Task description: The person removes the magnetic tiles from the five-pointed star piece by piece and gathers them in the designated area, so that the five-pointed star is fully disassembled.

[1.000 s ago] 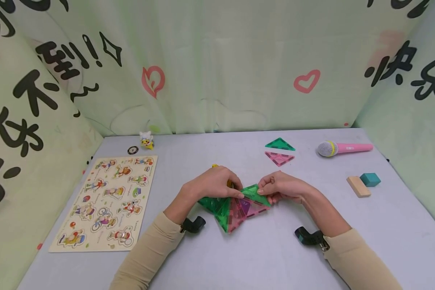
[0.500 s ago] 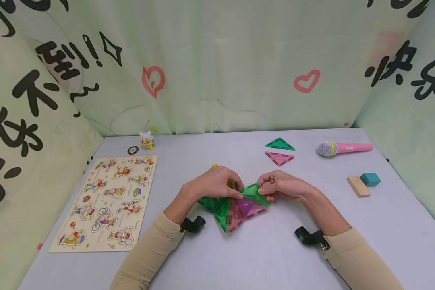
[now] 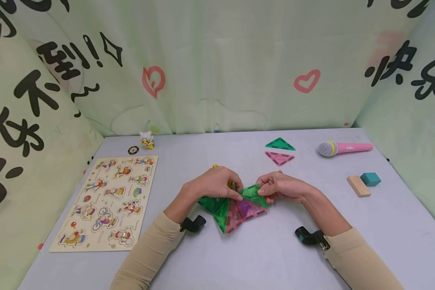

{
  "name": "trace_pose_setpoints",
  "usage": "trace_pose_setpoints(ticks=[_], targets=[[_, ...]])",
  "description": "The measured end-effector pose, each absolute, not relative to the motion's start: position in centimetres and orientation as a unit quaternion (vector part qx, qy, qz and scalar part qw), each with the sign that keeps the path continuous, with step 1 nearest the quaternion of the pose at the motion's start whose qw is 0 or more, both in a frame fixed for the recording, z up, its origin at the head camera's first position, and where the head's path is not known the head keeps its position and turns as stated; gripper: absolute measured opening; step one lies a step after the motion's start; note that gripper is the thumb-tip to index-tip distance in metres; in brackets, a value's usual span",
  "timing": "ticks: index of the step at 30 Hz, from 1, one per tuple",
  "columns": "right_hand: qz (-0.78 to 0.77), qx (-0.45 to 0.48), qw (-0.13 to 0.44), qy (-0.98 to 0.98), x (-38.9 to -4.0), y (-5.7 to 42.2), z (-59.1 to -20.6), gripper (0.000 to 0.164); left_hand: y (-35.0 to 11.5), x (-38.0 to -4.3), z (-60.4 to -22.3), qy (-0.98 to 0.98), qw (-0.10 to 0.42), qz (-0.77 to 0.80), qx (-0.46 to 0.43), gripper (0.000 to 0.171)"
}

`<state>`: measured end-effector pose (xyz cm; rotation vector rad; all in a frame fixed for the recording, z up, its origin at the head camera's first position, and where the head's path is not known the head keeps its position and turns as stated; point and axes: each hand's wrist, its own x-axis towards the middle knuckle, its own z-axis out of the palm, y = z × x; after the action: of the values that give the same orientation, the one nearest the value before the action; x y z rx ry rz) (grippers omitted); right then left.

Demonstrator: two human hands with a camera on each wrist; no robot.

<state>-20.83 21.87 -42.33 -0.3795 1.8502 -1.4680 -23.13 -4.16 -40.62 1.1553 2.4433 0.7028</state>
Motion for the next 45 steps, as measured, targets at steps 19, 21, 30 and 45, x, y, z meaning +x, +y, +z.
trace_pose_setpoints(ticks=[19, 21, 30, 45], targets=[[-0.557, -0.17, 0.356, 0.731, -21.0, 21.7, -41.8, 0.015, -4.3, -23.2, -40.3, 0.865, 0.18, 0.236, 0.403, 0.013], [-0.552, -0.171, 0.355, 0.735, -21.0, 21.8, -41.8, 0.015, -4.3, -23.2, -40.2, 0.865, 0.182, 0.236, 0.403, 0.013], [-0.524, -0.17, 0.343, 0.761, -21.4, 22.2, -41.2, 0.016, -4.4, -23.1, -40.0, 0.858, 0.193, 0.255, 0.401, 0.014], [-0.511, -0.099, 0.194, 0.832, -23.2, 22.4, -40.5, 0.02, -4.5, -23.1, -40.3, 0.85, 0.204, 0.271, 0.403, 0.014]])
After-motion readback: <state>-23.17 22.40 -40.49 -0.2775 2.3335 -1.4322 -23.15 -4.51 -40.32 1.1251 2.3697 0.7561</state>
